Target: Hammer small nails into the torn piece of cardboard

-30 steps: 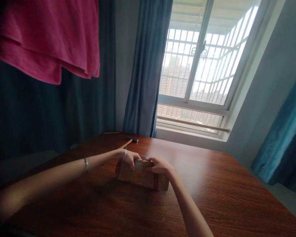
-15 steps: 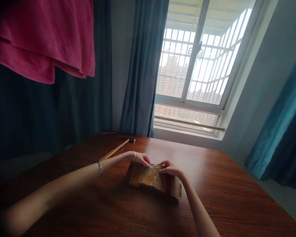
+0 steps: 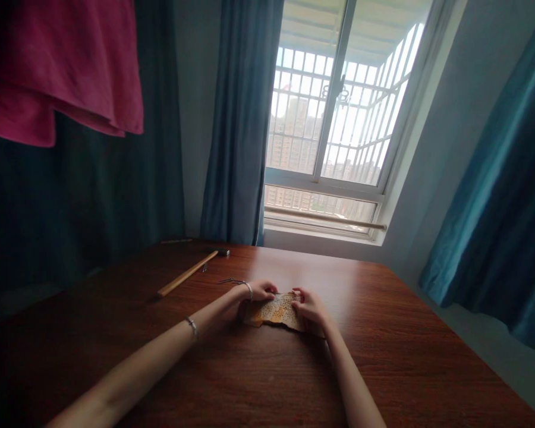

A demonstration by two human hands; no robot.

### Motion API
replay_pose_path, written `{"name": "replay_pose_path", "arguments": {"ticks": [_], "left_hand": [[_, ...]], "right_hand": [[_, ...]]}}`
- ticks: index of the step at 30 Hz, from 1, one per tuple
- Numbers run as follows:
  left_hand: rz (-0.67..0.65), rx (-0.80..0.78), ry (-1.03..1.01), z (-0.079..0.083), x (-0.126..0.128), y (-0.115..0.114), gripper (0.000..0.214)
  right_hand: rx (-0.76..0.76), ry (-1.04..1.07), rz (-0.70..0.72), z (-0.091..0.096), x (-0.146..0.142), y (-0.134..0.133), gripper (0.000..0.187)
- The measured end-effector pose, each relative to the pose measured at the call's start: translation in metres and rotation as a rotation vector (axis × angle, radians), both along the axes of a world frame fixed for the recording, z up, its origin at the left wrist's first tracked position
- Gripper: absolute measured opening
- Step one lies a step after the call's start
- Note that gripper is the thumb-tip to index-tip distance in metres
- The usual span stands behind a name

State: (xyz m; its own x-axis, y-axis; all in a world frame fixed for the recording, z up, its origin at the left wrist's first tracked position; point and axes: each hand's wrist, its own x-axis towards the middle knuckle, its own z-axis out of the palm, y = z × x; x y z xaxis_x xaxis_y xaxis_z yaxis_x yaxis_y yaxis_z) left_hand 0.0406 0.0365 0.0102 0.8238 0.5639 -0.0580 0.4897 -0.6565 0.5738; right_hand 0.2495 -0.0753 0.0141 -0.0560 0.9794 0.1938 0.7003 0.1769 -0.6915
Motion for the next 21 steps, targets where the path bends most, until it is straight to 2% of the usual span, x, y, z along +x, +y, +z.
{"name": "replay_pose_path", "arguments": {"ticks": [4,12,14,16,21], "left_hand": [[0.041,0.077,-0.014,0.000,-0.002,-0.003,0.030],[0.031,0.368,-0.088,-0.002,-0.012,-0.019,0.030],[0.014,0.408,-0.083,-0.001,-0.016,-0.023,0.040],[-0.011,0.420,-0.044,0.001,-0.020,-0.027,0.061],[-0.034,0.359,0.088,0.013,-0.024,-0.031,0.100]], "right_hand": [[0.076,-0.103,-0.047,-0.005,-0.004,0.001,0.046],[0.171,-0.216,-0.120,-0.011,-0.008,-0.002,0.043],[0.182,-0.226,-0.123,-0.014,-0.008,-0.002,0.044],[0.183,-0.231,-0.122,-0.016,-0.007,-0.001,0.045],[0.163,-0.231,-0.092,-0.019,-0.004,0.003,0.051]]}}
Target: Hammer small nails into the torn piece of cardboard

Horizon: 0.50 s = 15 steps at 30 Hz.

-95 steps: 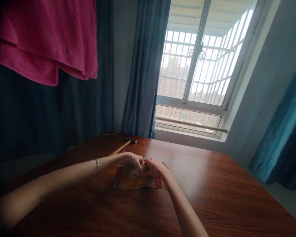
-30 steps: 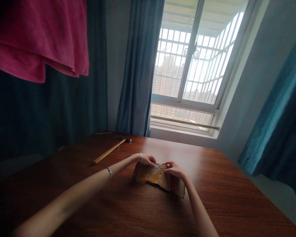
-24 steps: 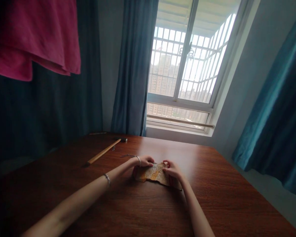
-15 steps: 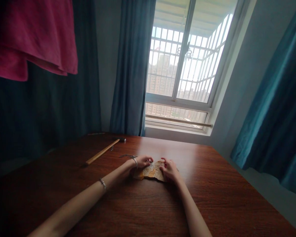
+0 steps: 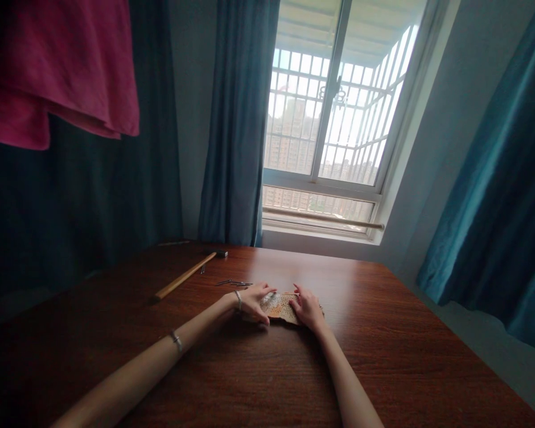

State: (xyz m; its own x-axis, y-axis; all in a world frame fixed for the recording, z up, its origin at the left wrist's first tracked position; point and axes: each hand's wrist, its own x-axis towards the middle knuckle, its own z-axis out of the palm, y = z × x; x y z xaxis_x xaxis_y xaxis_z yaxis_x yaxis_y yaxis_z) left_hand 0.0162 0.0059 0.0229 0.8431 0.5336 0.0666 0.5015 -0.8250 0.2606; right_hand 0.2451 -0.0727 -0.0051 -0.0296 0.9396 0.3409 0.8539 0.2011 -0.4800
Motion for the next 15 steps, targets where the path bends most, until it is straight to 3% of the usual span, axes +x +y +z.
{"name": "replay_pose_path", "arguments": {"ticks": [5,15], "left_hand": [[0.010,-0.044,0.060,0.007,0.002,-0.002,0.110],[-0.038,-0.047,-0.019,0.012,0.003,-0.006,0.113]], "right_hand": [[-0.048,-0.017,0.071,0.006,0.000,0.001,0.057],[-0.072,-0.055,0.115,0.015,-0.006,-0.002,0.065]]}}
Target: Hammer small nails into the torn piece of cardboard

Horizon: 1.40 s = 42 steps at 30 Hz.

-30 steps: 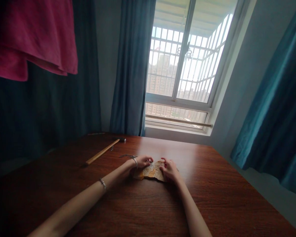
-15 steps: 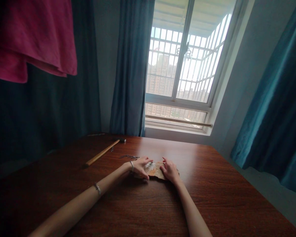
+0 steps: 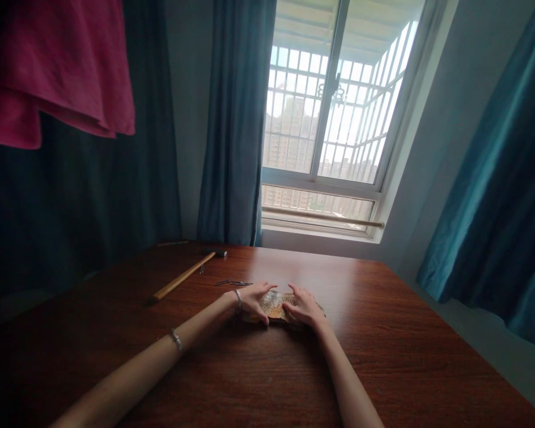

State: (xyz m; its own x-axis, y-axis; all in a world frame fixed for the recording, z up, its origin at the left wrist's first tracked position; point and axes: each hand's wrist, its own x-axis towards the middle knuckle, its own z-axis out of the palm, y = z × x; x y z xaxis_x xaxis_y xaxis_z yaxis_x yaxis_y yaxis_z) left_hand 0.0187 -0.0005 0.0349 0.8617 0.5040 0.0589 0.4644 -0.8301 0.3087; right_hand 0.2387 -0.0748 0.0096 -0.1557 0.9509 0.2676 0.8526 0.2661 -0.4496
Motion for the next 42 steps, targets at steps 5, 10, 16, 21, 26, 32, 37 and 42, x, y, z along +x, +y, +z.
{"name": "replay_pose_path", "arguments": {"ticks": [5,10,16,21,26,32,37,42], "left_hand": [[0.018,-0.017,0.044,0.003,-0.003,-0.001,0.107],[0.026,-0.019,0.076,0.006,-0.003,-0.002,0.098],[0.071,-0.205,0.011,-0.002,0.000,0.007,0.061],[0.119,-0.274,-0.063,-0.014,0.000,0.016,0.049],[0.155,-0.252,-0.112,-0.022,0.004,0.018,0.043],[0.163,-0.010,-0.150,-0.014,0.005,0.008,0.040],[0.121,-0.025,0.045,-0.004,-0.001,0.000,0.068],[0.150,-0.040,0.071,-0.007,-0.004,0.000,0.074]], "right_hand": [[0.002,-0.017,0.003,0.002,-0.001,-0.002,0.063],[0.011,-0.013,-0.009,0.003,-0.002,-0.002,0.066],[0.037,0.013,-0.002,0.002,-0.003,-0.004,0.071],[0.031,-0.012,-0.021,0.003,-0.006,-0.008,0.067],[0.029,-0.087,-0.058,0.005,-0.013,-0.019,0.062],[-0.041,-0.183,-0.110,-0.003,-0.018,-0.021,0.065],[-0.105,-0.242,-0.148,-0.009,-0.017,-0.018,0.070],[-0.118,-0.262,-0.156,-0.009,-0.016,-0.020,0.071]]}}
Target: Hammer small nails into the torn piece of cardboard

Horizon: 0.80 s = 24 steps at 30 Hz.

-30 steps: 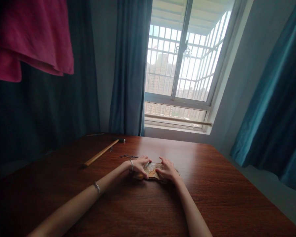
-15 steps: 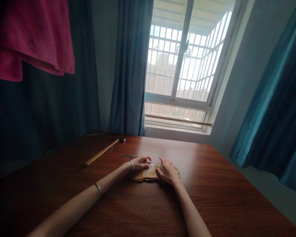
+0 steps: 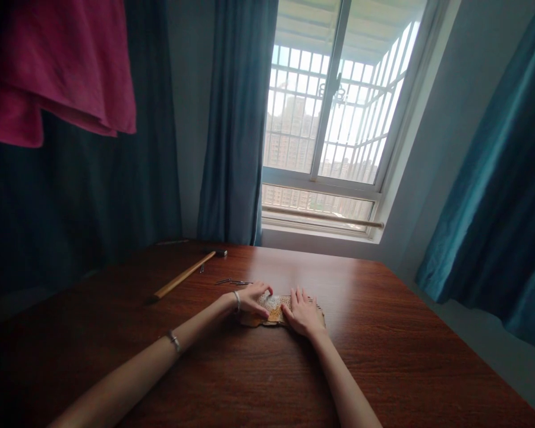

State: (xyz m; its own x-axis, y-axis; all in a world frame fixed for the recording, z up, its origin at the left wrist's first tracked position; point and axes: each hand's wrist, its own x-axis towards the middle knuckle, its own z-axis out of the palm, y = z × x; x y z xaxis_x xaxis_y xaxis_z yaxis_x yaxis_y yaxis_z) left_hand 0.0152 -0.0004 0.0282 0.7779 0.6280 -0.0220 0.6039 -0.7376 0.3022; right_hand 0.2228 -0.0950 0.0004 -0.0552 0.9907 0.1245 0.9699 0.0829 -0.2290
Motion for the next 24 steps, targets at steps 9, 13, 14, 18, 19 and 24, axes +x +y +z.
{"name": "replay_pose_path", "arguments": {"ticks": [9,13,14,18,19,24], "left_hand": [[-0.023,0.104,-0.093,-0.013,-0.004,-0.004,0.072],[0.040,0.112,-0.241,-0.011,-0.014,0.014,0.057],[0.083,0.112,-0.273,-0.007,-0.019,0.021,0.050],[0.385,0.048,-0.259,0.019,-0.055,0.049,0.028],[0.481,0.032,-0.225,0.025,-0.066,0.055,0.025],[0.787,0.031,-0.082,0.042,-0.124,0.075,0.017]], "right_hand": [[0.009,0.016,-0.032,-0.005,0.000,0.002,0.071],[0.026,0.040,-0.049,-0.005,0.002,0.001,0.072],[0.033,0.048,-0.054,-0.005,0.004,0.001,0.072],[0.066,0.083,-0.089,-0.002,0.010,0.004,0.071],[0.081,0.090,-0.104,0.000,0.012,0.005,0.069],[0.182,0.116,-0.175,0.004,0.020,0.012,0.057]]}}
